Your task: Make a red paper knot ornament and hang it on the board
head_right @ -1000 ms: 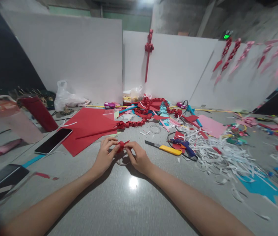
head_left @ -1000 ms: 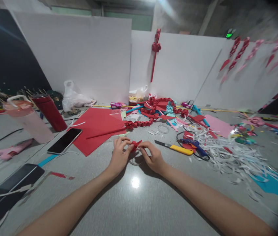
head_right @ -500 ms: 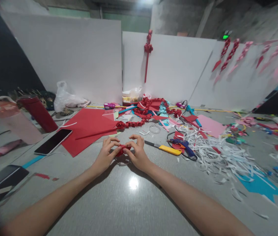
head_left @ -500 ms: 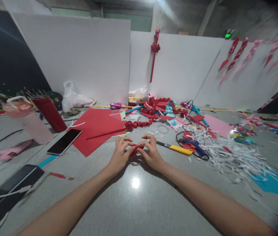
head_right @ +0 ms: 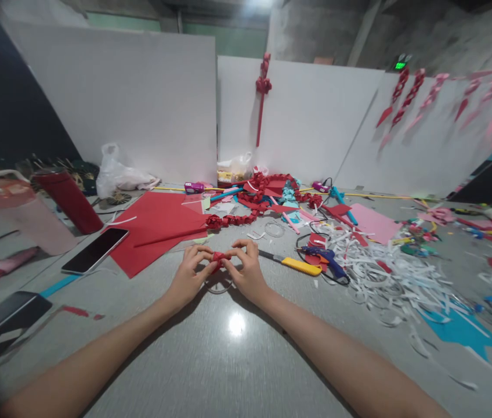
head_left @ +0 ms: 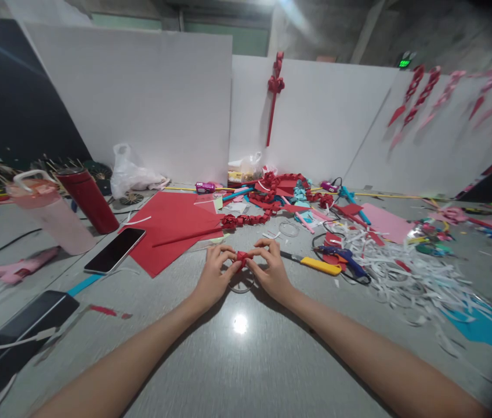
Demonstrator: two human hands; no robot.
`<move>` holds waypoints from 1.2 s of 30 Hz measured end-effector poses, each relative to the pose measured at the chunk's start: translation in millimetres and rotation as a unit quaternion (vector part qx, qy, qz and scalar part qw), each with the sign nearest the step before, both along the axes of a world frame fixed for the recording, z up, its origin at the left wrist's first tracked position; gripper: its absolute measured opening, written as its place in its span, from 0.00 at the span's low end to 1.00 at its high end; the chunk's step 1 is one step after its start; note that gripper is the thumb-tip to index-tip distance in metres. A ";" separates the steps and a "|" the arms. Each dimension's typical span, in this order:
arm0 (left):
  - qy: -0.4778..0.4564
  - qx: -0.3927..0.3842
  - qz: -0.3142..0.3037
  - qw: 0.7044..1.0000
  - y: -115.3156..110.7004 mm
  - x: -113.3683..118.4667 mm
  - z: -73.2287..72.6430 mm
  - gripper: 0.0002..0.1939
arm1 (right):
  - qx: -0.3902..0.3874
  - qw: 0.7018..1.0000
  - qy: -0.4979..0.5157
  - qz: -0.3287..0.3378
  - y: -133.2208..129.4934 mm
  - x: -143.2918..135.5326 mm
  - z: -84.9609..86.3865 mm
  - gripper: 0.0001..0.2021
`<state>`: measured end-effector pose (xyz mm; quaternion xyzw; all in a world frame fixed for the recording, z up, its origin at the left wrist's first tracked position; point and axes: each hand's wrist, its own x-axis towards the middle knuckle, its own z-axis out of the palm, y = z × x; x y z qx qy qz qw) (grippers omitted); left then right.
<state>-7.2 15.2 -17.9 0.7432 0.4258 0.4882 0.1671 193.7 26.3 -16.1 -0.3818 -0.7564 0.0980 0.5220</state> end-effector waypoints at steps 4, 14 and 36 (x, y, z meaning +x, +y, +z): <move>-0.016 -0.009 0.001 1.000 0.7 0.9 -2.3 0.08 | 0.000 1.000 0.008 0.002 -0.7 0.3 0.7 0.02; -0.067 -0.045 0.004 0.997 0.9 3.5 -5.5 0.11 | -0.007 0.999 0.034 0.025 -1.9 1.0 4.3 0.02; -0.122 -0.153 -0.046 0.979 -0.6 5.4 0.7 0.14 | -0.027 0.997 0.030 0.059 -2.8 2.3 7.3 0.02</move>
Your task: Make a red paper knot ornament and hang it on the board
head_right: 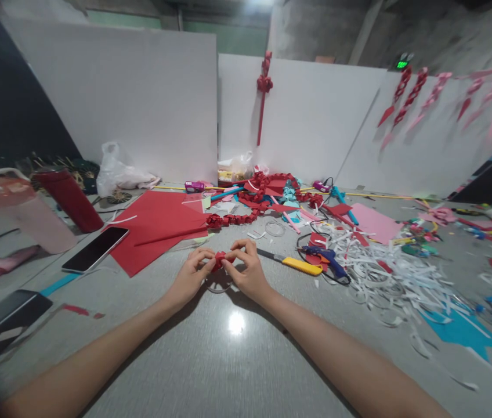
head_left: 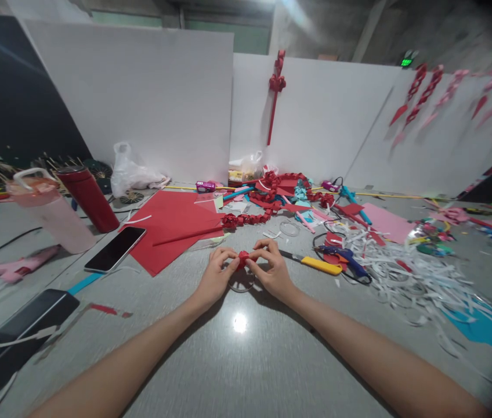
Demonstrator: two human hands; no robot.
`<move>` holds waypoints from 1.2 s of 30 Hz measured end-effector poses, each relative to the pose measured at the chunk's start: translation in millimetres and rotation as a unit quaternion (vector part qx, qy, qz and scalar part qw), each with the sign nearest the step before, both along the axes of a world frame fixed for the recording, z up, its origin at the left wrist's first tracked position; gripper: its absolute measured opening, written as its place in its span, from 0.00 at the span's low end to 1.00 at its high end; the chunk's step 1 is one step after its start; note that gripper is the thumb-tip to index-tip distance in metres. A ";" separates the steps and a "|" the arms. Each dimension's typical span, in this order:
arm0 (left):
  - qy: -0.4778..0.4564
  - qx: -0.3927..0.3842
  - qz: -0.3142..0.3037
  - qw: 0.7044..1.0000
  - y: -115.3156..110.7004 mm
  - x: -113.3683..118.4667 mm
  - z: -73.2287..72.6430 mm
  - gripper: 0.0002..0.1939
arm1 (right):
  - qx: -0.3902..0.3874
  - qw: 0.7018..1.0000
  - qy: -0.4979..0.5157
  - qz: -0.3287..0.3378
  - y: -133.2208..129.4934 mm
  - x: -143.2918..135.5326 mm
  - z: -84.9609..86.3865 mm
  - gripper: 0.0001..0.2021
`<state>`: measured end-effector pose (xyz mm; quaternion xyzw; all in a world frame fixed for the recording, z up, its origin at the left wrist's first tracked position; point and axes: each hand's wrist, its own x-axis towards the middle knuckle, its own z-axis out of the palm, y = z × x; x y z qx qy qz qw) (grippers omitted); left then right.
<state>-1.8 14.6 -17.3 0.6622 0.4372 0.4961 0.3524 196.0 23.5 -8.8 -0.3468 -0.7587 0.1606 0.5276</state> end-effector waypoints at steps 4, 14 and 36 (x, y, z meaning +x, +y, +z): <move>0.013 0.018 0.042 0.999 -3.9 1.2 5.1 0.10 | 0.023 0.999 -0.004 -0.022 -3.6 -1.1 1.5 0.03; 0.071 0.070 0.045 0.994 -20.7 9.7 10.2 0.11 | 0.139 0.982 -0.061 -0.115 -10.6 -6.0 -5.2 0.05; 0.021 0.001 -0.072 0.997 4.8 -10.8 14.6 0.13 | 0.090 0.992 -0.085 0.030 -7.4 -2.3 -2.5 0.03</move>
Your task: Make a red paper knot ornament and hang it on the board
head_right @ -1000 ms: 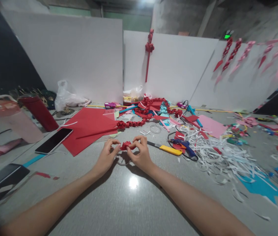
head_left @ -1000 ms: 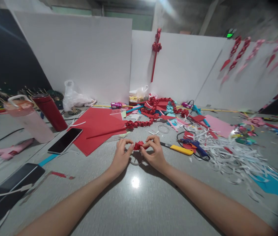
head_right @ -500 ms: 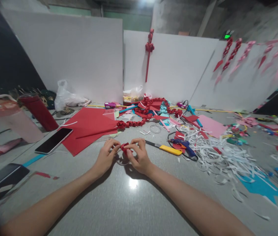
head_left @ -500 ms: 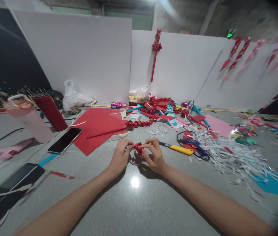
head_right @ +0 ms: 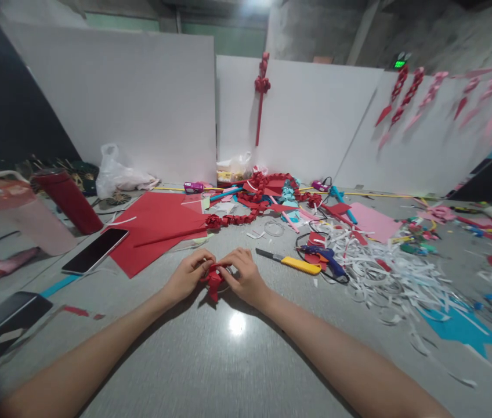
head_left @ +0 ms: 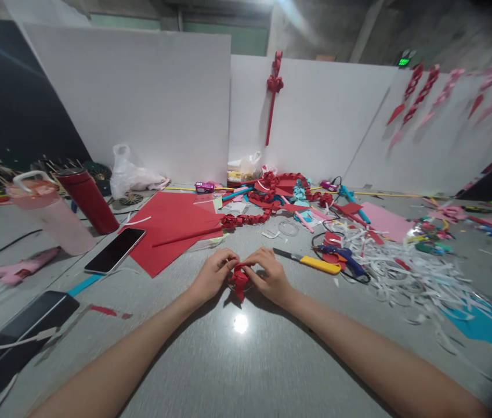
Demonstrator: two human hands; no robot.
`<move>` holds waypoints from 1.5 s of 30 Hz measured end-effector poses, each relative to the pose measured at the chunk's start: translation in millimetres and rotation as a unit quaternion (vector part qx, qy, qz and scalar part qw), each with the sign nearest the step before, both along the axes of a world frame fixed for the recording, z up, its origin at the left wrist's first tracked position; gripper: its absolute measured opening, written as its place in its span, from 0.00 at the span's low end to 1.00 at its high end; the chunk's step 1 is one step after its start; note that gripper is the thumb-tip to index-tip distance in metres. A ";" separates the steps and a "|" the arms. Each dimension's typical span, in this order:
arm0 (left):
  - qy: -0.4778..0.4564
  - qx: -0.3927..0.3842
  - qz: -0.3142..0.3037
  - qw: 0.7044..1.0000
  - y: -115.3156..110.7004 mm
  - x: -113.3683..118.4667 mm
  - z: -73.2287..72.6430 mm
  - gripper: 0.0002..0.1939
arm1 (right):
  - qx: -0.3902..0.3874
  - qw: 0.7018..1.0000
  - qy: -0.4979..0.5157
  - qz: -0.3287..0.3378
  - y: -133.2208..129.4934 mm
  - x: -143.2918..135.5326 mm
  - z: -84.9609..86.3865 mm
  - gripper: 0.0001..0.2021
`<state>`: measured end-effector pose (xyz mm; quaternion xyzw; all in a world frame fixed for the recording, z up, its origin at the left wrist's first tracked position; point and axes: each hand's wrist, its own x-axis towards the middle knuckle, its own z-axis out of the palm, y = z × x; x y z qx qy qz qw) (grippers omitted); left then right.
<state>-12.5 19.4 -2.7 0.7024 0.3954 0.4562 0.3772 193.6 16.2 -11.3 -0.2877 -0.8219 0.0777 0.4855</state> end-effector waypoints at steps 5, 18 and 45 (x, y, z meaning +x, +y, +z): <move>-0.093 -0.084 0.045 0.991 -5.0 6.3 -1.7 0.15 | 0.028 0.997 0.047 -0.053 2.2 -1.0 -2.3 0.05; -0.027 -0.053 -0.007 0.998 -23.3 17.2 -0.3 0.23 | 0.001 0.991 0.074 -0.110 2.5 -1.4 -8.5 0.07; -0.119 -0.096 0.053 0.987 -22.3 25.4 -7.1 0.14 | -0.015 0.996 0.055 -0.069 4.2 -1.7 -8.8 0.06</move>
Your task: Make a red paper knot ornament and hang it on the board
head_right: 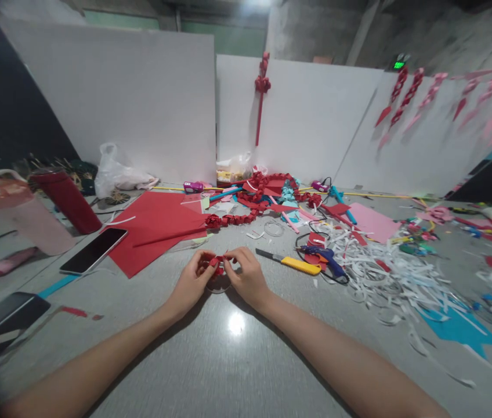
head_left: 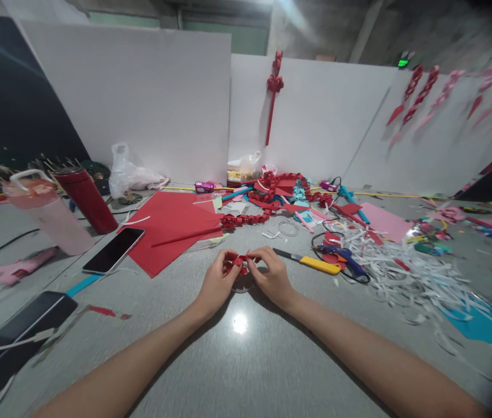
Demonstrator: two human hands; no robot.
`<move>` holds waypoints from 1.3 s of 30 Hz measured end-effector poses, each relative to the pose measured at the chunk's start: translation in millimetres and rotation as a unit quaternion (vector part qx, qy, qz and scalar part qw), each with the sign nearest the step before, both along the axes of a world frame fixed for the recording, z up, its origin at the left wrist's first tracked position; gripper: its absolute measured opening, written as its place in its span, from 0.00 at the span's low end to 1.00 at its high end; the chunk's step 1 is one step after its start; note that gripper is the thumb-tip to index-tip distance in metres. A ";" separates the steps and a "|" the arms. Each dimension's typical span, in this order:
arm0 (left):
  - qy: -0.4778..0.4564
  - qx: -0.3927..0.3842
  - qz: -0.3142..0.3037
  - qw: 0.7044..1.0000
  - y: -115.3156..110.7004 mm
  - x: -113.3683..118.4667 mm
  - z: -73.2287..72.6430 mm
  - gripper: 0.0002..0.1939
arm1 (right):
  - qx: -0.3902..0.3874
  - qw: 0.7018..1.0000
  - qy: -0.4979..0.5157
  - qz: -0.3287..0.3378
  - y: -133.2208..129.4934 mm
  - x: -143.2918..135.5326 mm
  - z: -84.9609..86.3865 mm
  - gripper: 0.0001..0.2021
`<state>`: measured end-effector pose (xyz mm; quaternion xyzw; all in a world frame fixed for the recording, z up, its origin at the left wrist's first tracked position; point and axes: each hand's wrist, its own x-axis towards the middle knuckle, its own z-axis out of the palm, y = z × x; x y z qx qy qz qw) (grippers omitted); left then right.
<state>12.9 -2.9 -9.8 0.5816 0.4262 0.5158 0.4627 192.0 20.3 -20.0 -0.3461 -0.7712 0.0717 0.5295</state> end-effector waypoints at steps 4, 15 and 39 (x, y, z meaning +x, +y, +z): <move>-0.028 -0.016 0.005 0.999 -2.0 2.6 0.7 0.12 | 0.001 1.000 0.003 0.004 -1.3 -0.3 0.1 0.06; -0.020 0.009 0.048 0.999 -3.5 9.6 -7.2 0.15 | 0.049 0.998 -0.022 -0.018 -4.4 -0.9 -0.6 0.04; -0.082 0.009 0.085 0.993 -7.8 21.7 -1.3 0.12 | 0.081 0.997 0.016 0.006 -7.7 -6.0 0.1 0.06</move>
